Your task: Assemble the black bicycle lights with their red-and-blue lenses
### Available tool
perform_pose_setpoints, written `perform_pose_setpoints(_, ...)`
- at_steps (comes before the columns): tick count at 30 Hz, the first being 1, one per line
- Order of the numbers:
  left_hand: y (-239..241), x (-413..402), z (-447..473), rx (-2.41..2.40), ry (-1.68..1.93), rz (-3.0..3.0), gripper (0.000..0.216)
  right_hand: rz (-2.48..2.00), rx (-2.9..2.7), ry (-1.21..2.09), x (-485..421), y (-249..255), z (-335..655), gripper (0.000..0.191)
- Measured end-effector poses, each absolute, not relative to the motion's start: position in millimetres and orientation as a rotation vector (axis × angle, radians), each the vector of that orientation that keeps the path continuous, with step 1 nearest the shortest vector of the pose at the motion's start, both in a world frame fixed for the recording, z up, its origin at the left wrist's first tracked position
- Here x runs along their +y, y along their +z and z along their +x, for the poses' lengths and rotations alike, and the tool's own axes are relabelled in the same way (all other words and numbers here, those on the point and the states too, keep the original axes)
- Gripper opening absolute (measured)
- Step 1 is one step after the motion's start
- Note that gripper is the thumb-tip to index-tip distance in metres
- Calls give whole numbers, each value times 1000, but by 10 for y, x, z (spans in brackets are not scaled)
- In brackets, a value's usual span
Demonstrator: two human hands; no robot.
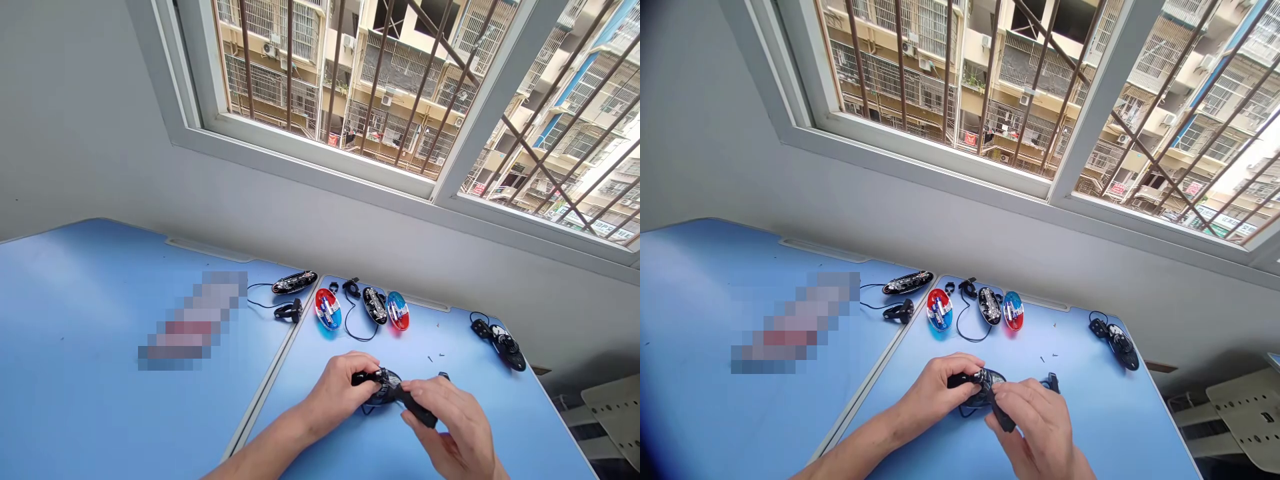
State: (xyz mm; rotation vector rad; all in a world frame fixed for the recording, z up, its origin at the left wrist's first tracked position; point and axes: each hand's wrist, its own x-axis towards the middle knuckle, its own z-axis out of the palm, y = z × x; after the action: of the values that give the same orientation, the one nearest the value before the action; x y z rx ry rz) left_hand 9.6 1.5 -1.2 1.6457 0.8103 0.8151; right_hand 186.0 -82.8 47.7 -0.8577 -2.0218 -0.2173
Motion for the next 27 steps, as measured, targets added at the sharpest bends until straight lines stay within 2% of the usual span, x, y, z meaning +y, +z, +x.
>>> perform_pose_setpoints(12, -25, 18, 93, 812, 818, 1660, 16, -839, -1979, -129, -812, 488, 1858, 32)
perform_pose_setpoints(21, 3, 19, 90, 828, 810, 1669, 16, -896, -1902, -85, -796, 458, 1872, 25)
perform_pose_setpoints(27, 16, 18, 89, 817, 811, 1681, 17, -920, -1906, -153, -806, 473, 1842, 29)
